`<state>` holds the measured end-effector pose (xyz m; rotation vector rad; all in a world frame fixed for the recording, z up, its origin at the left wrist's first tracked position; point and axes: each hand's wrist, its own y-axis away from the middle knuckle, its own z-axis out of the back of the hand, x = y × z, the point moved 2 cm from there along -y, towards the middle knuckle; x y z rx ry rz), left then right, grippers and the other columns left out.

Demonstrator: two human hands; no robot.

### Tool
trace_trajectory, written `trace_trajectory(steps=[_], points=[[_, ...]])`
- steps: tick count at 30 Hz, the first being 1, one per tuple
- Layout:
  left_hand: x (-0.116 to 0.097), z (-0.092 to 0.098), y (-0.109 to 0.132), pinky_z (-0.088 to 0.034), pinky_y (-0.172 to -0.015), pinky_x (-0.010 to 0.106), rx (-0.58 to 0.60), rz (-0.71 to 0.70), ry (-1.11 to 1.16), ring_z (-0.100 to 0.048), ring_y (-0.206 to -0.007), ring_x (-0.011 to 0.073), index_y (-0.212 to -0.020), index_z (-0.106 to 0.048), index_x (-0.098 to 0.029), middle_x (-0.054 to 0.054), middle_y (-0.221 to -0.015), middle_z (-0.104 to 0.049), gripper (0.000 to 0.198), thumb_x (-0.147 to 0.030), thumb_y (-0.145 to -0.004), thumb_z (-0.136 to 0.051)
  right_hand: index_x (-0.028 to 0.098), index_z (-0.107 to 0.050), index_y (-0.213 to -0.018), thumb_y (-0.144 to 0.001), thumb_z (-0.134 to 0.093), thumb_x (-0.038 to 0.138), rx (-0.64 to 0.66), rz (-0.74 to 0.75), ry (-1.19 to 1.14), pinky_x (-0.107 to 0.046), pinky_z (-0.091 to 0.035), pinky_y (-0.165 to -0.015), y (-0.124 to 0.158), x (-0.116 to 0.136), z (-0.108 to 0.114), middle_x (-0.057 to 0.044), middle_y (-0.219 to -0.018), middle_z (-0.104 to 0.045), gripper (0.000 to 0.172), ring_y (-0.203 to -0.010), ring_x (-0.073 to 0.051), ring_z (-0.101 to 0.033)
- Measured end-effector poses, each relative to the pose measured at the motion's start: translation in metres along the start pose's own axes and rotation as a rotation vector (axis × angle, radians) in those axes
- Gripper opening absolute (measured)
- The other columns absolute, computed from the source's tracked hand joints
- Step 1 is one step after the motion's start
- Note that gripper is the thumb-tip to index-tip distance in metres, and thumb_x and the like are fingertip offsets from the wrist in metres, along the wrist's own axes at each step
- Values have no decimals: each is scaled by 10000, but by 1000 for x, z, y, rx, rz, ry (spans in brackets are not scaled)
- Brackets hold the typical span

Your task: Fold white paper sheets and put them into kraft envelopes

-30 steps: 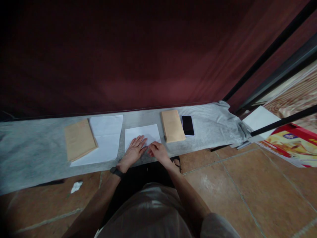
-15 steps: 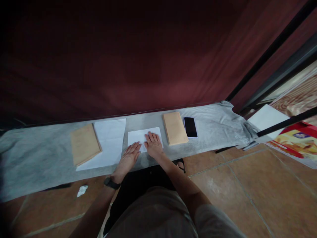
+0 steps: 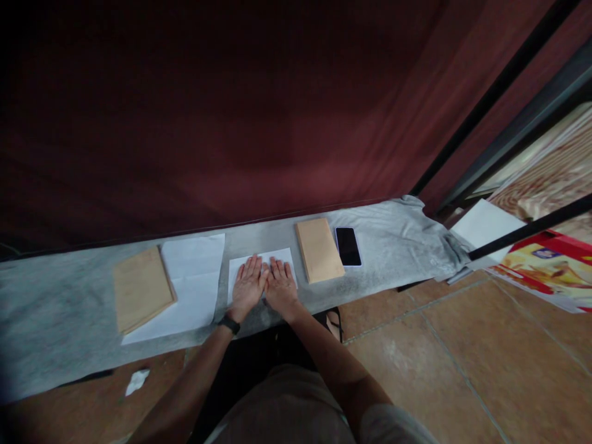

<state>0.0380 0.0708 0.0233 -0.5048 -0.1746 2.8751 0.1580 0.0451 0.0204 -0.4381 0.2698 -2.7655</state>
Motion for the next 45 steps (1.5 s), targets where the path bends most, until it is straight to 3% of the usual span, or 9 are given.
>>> trace_trajectory(steps=[7,12,19,27,32,36,41,45], points=[[25,4,14,-271,-1244,491,-77,53,-192,-314,-1523,284,-1539,-385,-45,191,-1611,-372,619,-392,-1040,-268,166,-471,-1515,-1059,-424,333,-49,-87,-30,-497,-275,-1222,1,-2,0,-153,-1609,-392,488,-1485,-284,-383],[27,7,25,-280,-1237,511,-100,37,-234,-285,-1534,290,-1550,-370,-59,192,-1612,-372,605,-374,-1042,-275,124,-513,-1482,-1065,-391,362,-6,-196,-81,-476,-277,-1226,-20,8,-5,-159,-1586,-427,495,-1468,-279,-413],[27,5,26,-275,-1237,518,-63,33,-250,-250,-1546,285,-1566,-330,-49,193,-1627,-338,589,-286,-1030,-261,169,-523,-1477,-1060,-422,354,-4,-72,-120,-421,-259,-1242,-47,14,-20,-90,-1597,-427,468,-1482,-225,-393],[28,5,25,-274,-1241,509,-57,58,-237,-270,-1539,287,-1568,-333,-58,185,-1635,-323,604,-335,-1035,-274,92,-434,-1530,-1062,-410,378,-89,-115,5,-473,-247,-1235,-27,-26,-15,-165,-1602,-390,548,-1485,-291,-382],[26,4,24,-264,-1247,495,-62,63,-238,-268,-1539,288,-1556,-355,-45,191,-1629,-328,610,-352,-1034,-286,26,-420,-1525,-1049,-400,362,-98,-227,49,-495,-303,-1204,-14,-39,-10,-211,-1584,-397,582,-1447,-330,-434],[25,4,24,-254,-1251,489,-69,75,-233,-275,-1537,277,-1558,-355,-57,181,-1631,-327,605,-347,-1031,-295,-10,-448,-1498,-1040,-389,314,-115,-271,69,-514,-314,-1191,-6,-33,-4,-254,-1553,-428,564,-1427,-345,-460],[24,7,23,-240,-1257,464,-58,94,-228,-278,-1537,258,-1569,-341,-81,159,-1633,-332,601,-338,-1028,-298,148,-448,-1531,-1049,-401,332,-110,-40,16,-464,-279,-1220,16,-5,-1,-118,-1607,-403,518,-1467,-272,-411],[21,9,25,-206,-1269,437,-43,100,-225,-276,-1538,239,-1559,-361,-78,155,-1623,-358,594,-344,-1034,-284,174,-464,-1525,-1045,-440,353,-62,-71,35,-462,-268,-1223,35,4,-4,-126,-1603,-406,513,-1460,-271,-423]])
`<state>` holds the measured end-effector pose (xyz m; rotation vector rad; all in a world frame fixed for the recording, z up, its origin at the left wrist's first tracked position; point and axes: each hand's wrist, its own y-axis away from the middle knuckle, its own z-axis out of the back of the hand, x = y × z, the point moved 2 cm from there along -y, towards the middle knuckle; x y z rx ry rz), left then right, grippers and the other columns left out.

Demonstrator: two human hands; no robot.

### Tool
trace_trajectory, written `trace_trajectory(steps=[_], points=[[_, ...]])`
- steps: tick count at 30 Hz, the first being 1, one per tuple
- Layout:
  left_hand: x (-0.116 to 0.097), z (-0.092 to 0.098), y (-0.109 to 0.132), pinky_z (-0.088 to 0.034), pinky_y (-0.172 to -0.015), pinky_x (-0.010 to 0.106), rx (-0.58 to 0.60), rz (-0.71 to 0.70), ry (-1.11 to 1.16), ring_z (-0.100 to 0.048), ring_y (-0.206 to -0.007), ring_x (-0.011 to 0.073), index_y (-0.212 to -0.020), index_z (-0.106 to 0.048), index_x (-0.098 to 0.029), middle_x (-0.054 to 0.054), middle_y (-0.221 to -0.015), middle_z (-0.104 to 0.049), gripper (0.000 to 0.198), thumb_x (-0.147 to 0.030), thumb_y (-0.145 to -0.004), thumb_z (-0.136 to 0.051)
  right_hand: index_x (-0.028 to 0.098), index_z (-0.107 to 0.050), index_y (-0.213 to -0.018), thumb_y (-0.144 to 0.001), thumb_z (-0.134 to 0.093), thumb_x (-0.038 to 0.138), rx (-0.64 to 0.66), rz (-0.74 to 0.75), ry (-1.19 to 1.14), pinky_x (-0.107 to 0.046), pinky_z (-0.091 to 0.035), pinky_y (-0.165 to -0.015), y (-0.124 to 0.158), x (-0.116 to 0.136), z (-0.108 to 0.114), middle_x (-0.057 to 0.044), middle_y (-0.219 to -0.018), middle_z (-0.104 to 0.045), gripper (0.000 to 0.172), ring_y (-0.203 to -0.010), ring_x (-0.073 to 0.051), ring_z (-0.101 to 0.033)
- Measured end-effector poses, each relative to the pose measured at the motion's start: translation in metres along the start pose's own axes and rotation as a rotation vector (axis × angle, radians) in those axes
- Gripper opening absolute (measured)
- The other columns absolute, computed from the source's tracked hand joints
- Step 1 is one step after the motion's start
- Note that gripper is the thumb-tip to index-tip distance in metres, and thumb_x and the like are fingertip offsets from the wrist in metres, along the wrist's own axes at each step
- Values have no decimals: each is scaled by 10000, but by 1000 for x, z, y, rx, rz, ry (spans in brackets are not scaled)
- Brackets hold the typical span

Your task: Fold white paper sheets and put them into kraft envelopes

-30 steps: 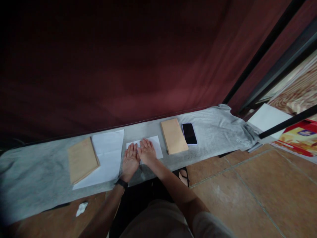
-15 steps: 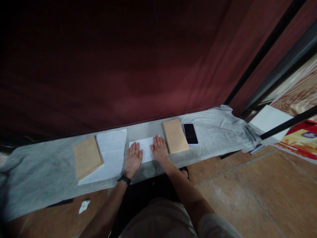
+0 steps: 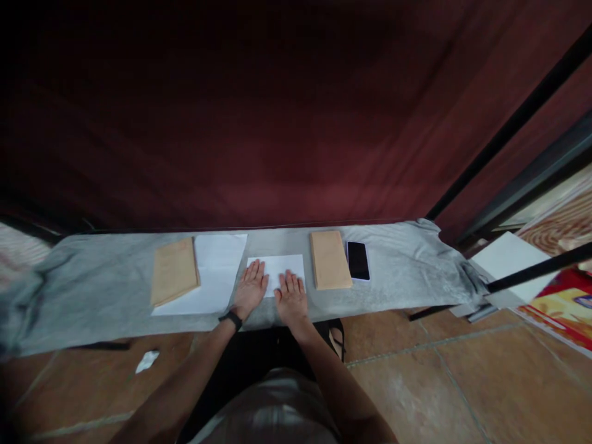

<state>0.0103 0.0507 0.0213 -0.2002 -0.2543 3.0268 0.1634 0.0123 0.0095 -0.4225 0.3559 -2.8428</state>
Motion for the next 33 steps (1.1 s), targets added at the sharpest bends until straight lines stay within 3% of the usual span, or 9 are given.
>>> trace_trajectory(steps=[4,9,12,22,28,33], points=[[-9,1,20,-220,-1267,463,-33,-6,17,-284,-1535,246,-1540,-399,-84,157,-1612,-382,583,-359,-1043,-266,173,-439,-1541,-1048,-438,357,47,-32,9,-465,-253,-1233,4,-2,2,-140,-1625,-353,527,-1484,-276,-389],[-26,2,56,-270,-1257,448,-4,-184,91,-305,-1528,218,-1535,-433,-180,79,-1612,-408,538,-346,-1049,-272,177,-390,-1566,-1062,-379,323,129,-35,2,-476,-224,-1243,2,-2,6,-126,-1656,-282,525,-1517,-264,-330],[-25,5,69,-276,-1256,446,-7,-189,102,-319,-1523,221,-1534,-435,-180,88,-1610,-412,539,-370,-1051,-290,172,-372,-1575,-1060,-366,310,151,-36,9,-477,-210,-1248,1,-2,7,-129,-1661,-267,533,-1524,-260,-315],[5,17,91,-269,-1257,442,0,-163,80,-301,-1529,260,-1545,-383,-81,179,-1622,-357,658,-493,-1032,-372,66,-378,-1557,-1070,-338,383,-62,61,27,-529,-334,-1183,32,-22,11,-220,-1589,-398,583,-1456,-323,-416],[17,23,99,-246,-1265,439,15,-167,98,-302,-1529,249,-1553,-371,-103,166,-1622,-363,671,-514,-1023,-394,27,-336,-1566,-1081,-302,431,-82,123,24,-533,-365,-1173,58,-37,23,-252,-1565,-423,632,-1450,-333,-418],[9,25,96,-205,-1276,469,-1,-143,93,-300,-1528,272,-1539,-393,-76,185,-1605,-388,658,-491,-1028,-385,18,-324,-1567,-1084,-286,434,-66,114,33,-539,-355,-1182,63,-38,27,-254,-1574,-410,639,-1466,-335,-392]])
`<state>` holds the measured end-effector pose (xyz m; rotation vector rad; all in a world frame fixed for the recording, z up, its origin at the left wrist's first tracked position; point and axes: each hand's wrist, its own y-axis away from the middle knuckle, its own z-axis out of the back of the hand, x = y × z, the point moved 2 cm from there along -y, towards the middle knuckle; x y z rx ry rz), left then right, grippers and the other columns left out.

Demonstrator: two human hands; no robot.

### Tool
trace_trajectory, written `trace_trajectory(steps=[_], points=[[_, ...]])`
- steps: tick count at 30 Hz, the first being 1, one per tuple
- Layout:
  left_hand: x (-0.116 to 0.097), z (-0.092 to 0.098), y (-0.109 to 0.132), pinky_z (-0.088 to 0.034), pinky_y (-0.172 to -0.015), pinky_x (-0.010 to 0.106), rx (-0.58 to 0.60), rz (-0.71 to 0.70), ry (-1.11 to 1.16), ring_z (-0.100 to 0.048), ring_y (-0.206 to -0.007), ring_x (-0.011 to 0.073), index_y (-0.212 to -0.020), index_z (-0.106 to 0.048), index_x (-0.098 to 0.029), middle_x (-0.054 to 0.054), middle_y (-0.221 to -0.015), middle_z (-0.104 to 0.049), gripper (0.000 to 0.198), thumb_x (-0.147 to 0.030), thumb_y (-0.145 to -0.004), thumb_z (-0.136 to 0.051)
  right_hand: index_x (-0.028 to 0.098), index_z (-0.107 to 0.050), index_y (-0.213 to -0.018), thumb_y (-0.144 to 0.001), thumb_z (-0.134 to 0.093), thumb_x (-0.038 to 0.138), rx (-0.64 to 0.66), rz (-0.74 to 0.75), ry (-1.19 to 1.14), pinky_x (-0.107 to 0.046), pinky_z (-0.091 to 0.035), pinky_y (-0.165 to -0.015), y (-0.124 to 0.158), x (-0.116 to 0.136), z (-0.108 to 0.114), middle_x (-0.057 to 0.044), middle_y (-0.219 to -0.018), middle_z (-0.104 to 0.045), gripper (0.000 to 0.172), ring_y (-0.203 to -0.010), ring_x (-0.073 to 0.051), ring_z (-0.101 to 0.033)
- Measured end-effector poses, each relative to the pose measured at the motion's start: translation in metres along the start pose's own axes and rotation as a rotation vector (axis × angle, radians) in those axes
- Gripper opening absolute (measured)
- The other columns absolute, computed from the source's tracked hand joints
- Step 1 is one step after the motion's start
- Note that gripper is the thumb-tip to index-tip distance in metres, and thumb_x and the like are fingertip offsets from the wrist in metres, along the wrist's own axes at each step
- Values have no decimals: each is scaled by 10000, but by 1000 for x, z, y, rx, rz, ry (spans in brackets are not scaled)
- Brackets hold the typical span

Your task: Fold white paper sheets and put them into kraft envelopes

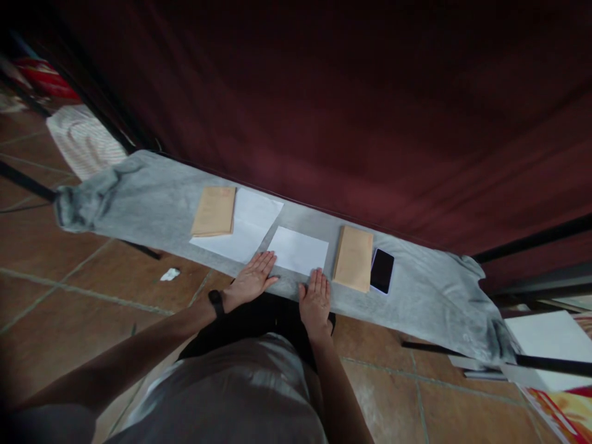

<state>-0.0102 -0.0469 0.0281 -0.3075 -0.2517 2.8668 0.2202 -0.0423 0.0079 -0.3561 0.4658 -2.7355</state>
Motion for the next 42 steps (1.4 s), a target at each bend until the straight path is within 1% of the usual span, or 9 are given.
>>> trace_trajectory(steps=[3,6,11,18,24,30,37,40,42], points=[[-11,0,-5,-186,-1283,457,-17,-50,30,-265,-1543,248,-1557,-382,-152,126,-1627,-369,610,-457,-1030,-405,31,-309,-1576,-1083,-280,427,-2,0,-14,-556,-346,-1183,0,0,0,-252,-1575,-408,633,-1467,-334,-391],[-22,-3,-9,-175,-1284,449,16,-125,44,-238,-1552,231,-1561,-378,-214,82,-1646,-345,587,-445,-1025,-437,39,-333,-1569,-1083,-282,410,-12,1,-21,-551,-349,-1177,0,0,-1,-245,-1565,-429,613,-1464,-331,-396],[-30,-7,-12,-190,-1274,444,57,-140,38,-249,-1547,245,-1559,-364,-144,135,-1637,-349,629,-464,-1023,-444,23,-445,-1504,-1088,-252,371,4,-21,-53,-545,-336,-1178,-11,1,1,-239,-1526,-487,576,-1456,-331,-409],[-30,-5,-12,-182,-1279,453,96,-141,40,-209,-1557,245,-1574,-333,-146,134,-1650,-317,650,-467,-1019,-440,79,-375,-1559,-1085,-215,337,175,65,-141,-478,-278,-1225,-43,22,-11,-173,-1606,-394,563,-1517,-245,-319],[-29,1,-11,-197,-1277,436,79,-147,34,-250,-1546,231,-1543,-387,-115,137,-1634,-352,572,-400,-1050,-348,91,-382,-1557,-1084,-297,375,122,123,-77,-495,-269,-1219,-35,19,-17,-188,-1626,-350,559,-1513,-275,-319],[-25,-2,-11,-237,-1272,421,2,-98,62,-281,-1536,230,-1552,-374,-114,143,-1620,-382,584,-391,-1038,-362,75,-343,-1572,-1081,-341,384,99,45,-4,-472,-290,-1215,-27,5,-8,-197,-1620,-356,580,-1494,-277,-355],[-13,-9,-16,-269,-1259,451,-3,0,49,-297,-1529,262,-1546,-383,-78,168,-1621,-367,621,-427,-1041,-298,64,-319,-1580,-1074,-362,384,118,-10,-3,-478,-284,-1223,-22,-1,-4,-191,-1623,-350,599,-1504,-279,-339],[-15,-10,-24,-279,-1253,472,-2,56,39,-289,-1531,279,-1539,-395,-61,176,-1615,-370,625,-419,-1039,-285,72,-309,-1585,-1075,-362,383,103,-12,-13,-488,-286,-1221,-22,-1,-5,-190,-1622,-353,600,-1504,-282,-338],[-22,-11,-33,-273,-1255,474,35,78,24,-272,-1538,276,-1540,-396,-64,168,-1620,-361,623,-415,-1042,-269,76,-307,-1586,-1075,-361,391,83,-5,-20,-497,-290,-1217,-22,-1,-6,-192,-1621,-356,603,-1497,-288,-351]])
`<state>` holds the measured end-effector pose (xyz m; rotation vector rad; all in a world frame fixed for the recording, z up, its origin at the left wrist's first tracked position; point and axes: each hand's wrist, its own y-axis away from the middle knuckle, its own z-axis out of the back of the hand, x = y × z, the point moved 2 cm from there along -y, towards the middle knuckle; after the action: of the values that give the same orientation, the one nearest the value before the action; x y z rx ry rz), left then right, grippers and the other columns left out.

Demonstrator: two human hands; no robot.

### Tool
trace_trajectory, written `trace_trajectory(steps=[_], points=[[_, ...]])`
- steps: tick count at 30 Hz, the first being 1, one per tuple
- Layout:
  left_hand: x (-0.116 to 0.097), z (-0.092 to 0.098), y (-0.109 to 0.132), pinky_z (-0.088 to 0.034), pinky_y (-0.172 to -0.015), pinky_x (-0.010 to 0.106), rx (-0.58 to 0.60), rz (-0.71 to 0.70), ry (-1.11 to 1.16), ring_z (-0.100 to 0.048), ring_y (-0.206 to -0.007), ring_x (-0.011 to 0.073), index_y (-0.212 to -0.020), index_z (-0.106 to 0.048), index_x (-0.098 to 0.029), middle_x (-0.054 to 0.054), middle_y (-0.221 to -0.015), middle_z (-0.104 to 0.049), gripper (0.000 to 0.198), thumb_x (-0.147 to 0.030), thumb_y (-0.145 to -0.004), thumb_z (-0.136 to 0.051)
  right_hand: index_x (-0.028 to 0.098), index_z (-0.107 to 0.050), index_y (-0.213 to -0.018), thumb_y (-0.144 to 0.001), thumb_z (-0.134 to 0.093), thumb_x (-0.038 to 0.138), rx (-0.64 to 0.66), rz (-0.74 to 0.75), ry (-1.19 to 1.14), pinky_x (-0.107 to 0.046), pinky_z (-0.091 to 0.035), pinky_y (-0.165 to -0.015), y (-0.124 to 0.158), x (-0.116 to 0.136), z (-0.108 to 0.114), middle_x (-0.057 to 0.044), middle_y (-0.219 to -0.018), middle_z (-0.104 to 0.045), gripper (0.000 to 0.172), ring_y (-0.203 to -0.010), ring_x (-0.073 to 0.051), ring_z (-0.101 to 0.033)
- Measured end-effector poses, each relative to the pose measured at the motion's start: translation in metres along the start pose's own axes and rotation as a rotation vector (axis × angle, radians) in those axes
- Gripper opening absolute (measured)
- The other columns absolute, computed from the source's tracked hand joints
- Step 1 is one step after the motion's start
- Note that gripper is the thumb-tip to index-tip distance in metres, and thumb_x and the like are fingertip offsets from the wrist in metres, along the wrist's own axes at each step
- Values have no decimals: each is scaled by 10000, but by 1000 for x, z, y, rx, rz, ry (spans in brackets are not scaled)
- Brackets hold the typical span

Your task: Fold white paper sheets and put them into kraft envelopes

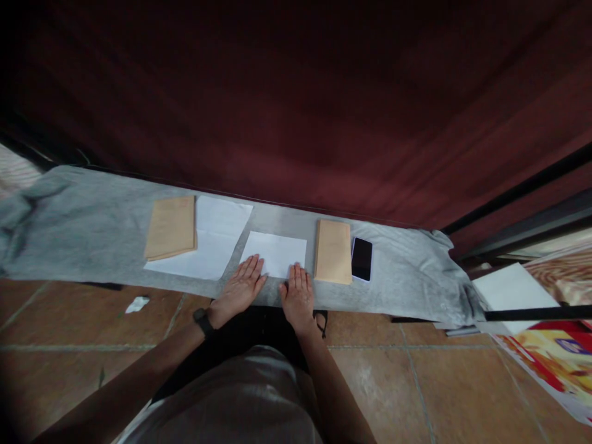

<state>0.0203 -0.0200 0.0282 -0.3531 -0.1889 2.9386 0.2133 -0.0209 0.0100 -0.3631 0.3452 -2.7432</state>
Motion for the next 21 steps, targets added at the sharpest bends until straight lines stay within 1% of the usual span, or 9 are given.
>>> trace_trajectory(steps=[4,6,8,13,17,21], points=[[-19,-3,-24,-234,-1269,439,89,-8,-22,-253,-1545,249,-1544,-387,-66,142,-1631,-351,612,-394,-1049,-239,64,-333,-1574,-1075,-359,413,-24,3,6,-495,-288,-1218,0,1,0,-192,-1615,-369,609,-1484,-296,-371],[-25,-6,-37,-218,-1272,447,93,-10,-27,-240,-1549,251,-1550,-375,-65,140,-1638,-332,607,-378,-1049,-238,62,-340,-1570,-1075,-359,416,-26,-3,12,-492,-285,-1220,-1,1,0,-191,-1612,-375,609,-1488,-294,-366],[-26,-10,-49,-202,-1274,455,81,-8,-29,-229,-1553,254,-1557,-364,-70,138,-1644,-319,601,-366,-1046,-247,59,-335,-1572,-1072,-366,416,-21,-7,12,-490,-283,-1221,-1,1,-1,-194,-1607,-382,615,-1495,-290,-355],[-15,-17,-69,-177,-1276,443,34,-3,-40,-229,-1554,239,-1564,-358,-91,132,-1645,-321,595,-365,-1045,-261,72,-326,-1578,-1065,-379,409,-25,-10,6,-484,-285,-1219,0,1,-2,-184,-1604,-394,616,-1493,-286,-360],[-4,-19,-79,-175,-1271,468,7,7,-47,-227,-1555,259,-1569,-352,-98,143,-1647,-313,598,-378,-1046,-271,68,-345,-1569,-1063,-386,404,-46,-12,4,-476,-291,-1215,0,2,-1,-183,-1600,-401,608,-1485,-288,-373],[6,-19,-89,-185,-1260,504,-3,39,-47,-227,-1554,287,-1576,-358,-160,128,-1660,-291,590,-407,-1044,-302,65,-360,-1562,-1059,-397,400,-54,-15,-1,-474,-303,-1208,-1,4,0,-190,-1584,-426,605,-1474,-294,-391]])
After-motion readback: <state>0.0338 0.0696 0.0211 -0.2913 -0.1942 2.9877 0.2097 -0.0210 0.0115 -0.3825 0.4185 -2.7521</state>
